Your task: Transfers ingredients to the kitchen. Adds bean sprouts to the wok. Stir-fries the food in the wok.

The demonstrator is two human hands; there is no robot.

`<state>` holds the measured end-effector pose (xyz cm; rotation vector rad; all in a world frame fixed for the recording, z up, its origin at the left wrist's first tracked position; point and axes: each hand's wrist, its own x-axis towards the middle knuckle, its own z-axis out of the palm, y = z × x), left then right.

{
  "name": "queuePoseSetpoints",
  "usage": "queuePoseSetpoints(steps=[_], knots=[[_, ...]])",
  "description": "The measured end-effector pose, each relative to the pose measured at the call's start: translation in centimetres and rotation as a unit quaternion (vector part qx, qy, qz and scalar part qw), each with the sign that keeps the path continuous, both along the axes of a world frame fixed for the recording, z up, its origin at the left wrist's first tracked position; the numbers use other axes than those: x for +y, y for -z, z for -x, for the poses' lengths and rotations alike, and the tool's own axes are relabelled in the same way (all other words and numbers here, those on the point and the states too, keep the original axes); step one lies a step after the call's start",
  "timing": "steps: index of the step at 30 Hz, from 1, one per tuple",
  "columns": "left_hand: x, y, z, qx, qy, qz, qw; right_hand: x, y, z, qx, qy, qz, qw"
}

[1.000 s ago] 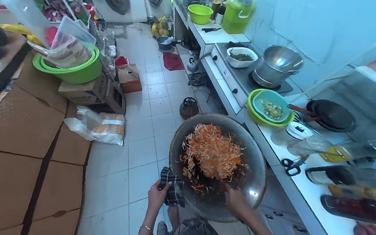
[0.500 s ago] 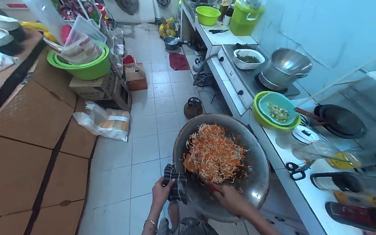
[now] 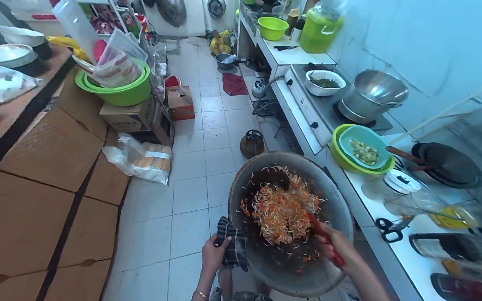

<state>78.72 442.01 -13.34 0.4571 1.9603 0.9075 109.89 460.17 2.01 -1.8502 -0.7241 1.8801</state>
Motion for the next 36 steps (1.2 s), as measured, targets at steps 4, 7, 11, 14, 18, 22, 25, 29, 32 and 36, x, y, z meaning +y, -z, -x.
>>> queuePoseSetpoints(steps=[4,7,11,14,18,22,25,29,32,36], knots=[[0.1,0.0,0.2,0.004,0.004,-0.002,1.0,2.3,2.2,-1.3,-0.346,-0.304,-0.068,0.885],[0.1,0.0,0.2,0.01,0.004,-0.004,1.0,-1.4,4.1,2.6,-0.401,-0.485,-0.033,0.777],[-0.1,0.2,0.2,0.011,0.003,-0.009,1.0,-3.9,-0.7,-0.7,-0.307,-0.589,0.006,0.747],[-0.1,0.2,0.4,0.01,0.005,-0.008,1.0,-1.4,-5.9,-6.1,-0.319,-0.611,0.08,0.72],[0.2,0.3,0.2,0.02,0.007,-0.001,1.0,1.6,-5.6,-6.0,-0.477,-0.638,0.089,0.598],[0.4,-0.3,0.2,0.021,0.013,0.006,1.0,4.9,-1.0,-1.6,-0.53,-0.575,-0.022,0.623],[0.2,-0.5,0.5,0.019,0.025,0.017,0.999,5.2,1.4,-1.4,-0.515,-0.606,-0.102,0.598],[-0.2,0.0,0.4,0.019,0.022,0.012,0.999,3.6,-1.6,-6.7,-0.484,-0.625,-0.158,0.592],[-0.1,-0.4,0.0,0.025,0.021,0.016,0.999,4.4,-4.0,-10.5,-0.468,-0.616,-0.094,0.626],[0.2,-0.4,0.1,0.032,0.024,0.014,0.999,5.2,-2.3,-8.7,-0.413,-0.597,0.047,0.686]])
